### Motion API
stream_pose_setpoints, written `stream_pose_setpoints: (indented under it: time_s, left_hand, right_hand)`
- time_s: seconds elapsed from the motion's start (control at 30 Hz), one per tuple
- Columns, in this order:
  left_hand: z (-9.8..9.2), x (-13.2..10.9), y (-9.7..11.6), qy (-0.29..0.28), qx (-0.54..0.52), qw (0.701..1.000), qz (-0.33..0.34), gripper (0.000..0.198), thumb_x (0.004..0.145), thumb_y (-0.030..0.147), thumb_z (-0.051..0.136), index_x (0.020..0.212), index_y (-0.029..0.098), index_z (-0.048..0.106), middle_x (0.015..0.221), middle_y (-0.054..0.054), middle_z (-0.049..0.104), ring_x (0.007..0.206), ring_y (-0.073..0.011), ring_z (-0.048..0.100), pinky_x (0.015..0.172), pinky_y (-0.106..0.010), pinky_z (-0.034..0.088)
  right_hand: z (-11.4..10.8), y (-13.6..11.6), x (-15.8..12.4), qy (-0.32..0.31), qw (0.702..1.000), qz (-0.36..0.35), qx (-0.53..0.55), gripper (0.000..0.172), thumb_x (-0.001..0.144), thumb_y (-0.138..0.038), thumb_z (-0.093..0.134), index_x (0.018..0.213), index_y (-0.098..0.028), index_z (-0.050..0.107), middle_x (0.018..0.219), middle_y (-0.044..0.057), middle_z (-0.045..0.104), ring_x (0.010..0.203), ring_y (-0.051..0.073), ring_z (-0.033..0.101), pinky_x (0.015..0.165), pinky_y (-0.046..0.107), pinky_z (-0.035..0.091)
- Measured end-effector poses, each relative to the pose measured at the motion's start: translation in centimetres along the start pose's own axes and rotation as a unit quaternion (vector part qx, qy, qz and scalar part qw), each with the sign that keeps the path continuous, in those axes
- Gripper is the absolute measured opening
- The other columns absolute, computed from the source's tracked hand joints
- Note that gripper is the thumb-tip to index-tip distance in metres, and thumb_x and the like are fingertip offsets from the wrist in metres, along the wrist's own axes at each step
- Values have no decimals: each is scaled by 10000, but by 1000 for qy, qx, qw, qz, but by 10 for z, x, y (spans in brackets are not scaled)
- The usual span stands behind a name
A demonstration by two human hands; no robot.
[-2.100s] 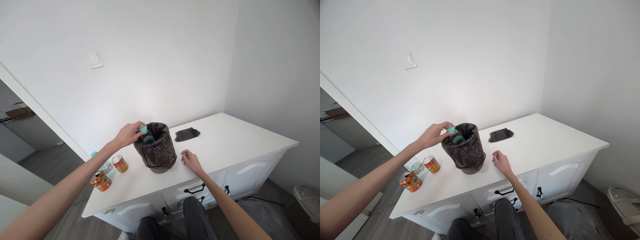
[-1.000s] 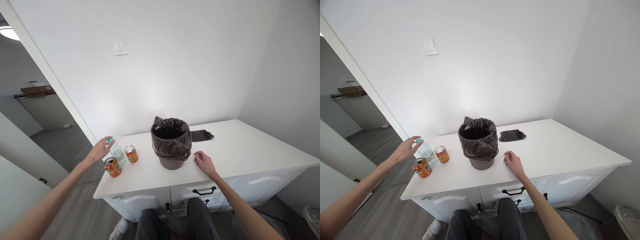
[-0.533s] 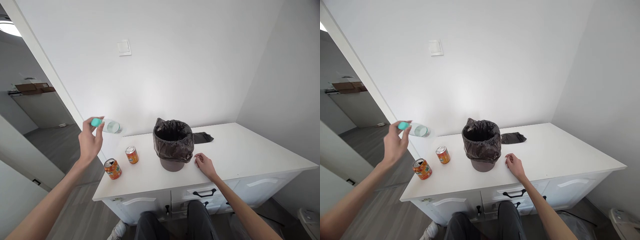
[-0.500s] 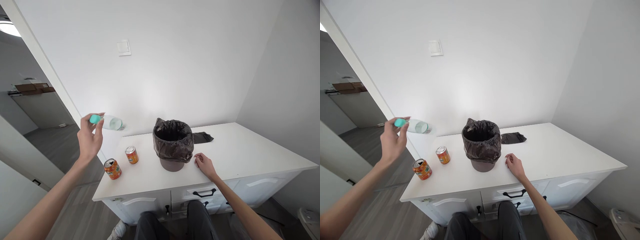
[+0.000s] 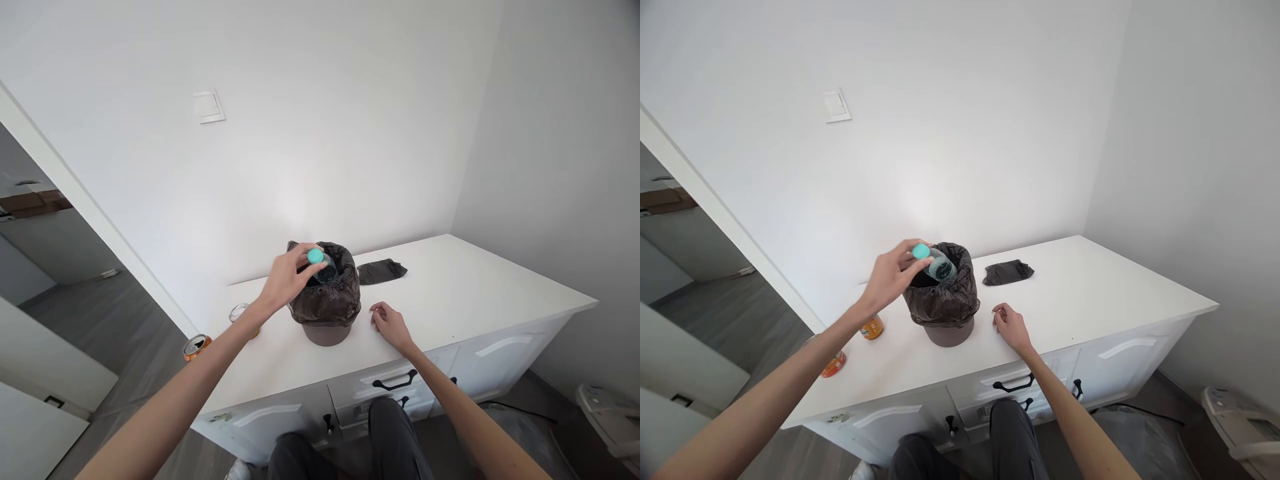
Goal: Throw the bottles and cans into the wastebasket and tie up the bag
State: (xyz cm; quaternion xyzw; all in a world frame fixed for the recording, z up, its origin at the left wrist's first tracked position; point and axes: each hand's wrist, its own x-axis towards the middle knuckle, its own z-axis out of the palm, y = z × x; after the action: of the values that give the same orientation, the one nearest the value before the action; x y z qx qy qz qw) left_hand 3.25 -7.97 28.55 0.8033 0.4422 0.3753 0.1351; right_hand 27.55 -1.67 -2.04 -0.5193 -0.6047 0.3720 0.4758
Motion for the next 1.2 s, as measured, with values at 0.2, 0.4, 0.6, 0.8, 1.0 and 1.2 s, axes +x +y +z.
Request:
stream_pose_setpoints:
  time_s: [0.2,0.4,0.6,0.8,1.0,1.2]
  left_hand:
    - [2,12,-35,-128,77,989,-11,523,1010,628,464,1384,310,645,1398,-29,692,1240,-251,666,1068,-380,526]
    - [-46,-6,-64,101,104,989,-26,577,1051,629,330,1341,234,636,1392,-97,689,1311,-261,607,1100,-401,481]
    - [-79,-58,-136,97,253,948,-166,590,1000,621,374,1321,193,624,1369,-156,676,1281,-325,620,1069,-468,488]
    - [-76,-112,-197,-97,339,886,-302,748,870,587,538,1492,174,502,1513,-218,561,1320,-413,587,1035,-517,487]
    - [-79,-122,-202,-64,287,909,-294,686,898,576,543,1485,227,478,1422,-168,621,1115,-325,694,900,-435,545]
    - [-100,-84,-118,273,96,947,-140,784,915,583,635,1531,229,303,1401,-181,580,1088,-270,683,870,-396,558]
  right_hand:
    - [-1,-7,0,-5,1000,11,11,177,879,-335,468,978,-247,586,711,-35,685,565,178,617,643,316,473]
    - [-3,-16,-3,-6,1000,11,11,180,854,-323,469,958,-246,592,696,-34,677,560,180,617,661,325,474]
    - [-3,-23,-8,-3,1000,10,-2,172,848,-330,469,945,-247,584,691,-35,674,558,177,612,668,324,469]
    - [0,-18,-9,-4,1000,13,-16,180,851,-325,472,969,-244,582,709,-24,684,570,182,611,659,326,466]
    - [3,-17,-10,-1,999,17,-28,199,850,-345,475,986,-249,584,721,-21,688,584,188,610,646,321,464]
    - [4,-11,-8,-1,999,15,-41,213,858,-355,469,994,-255,599,722,-20,696,587,192,612,647,320,466]
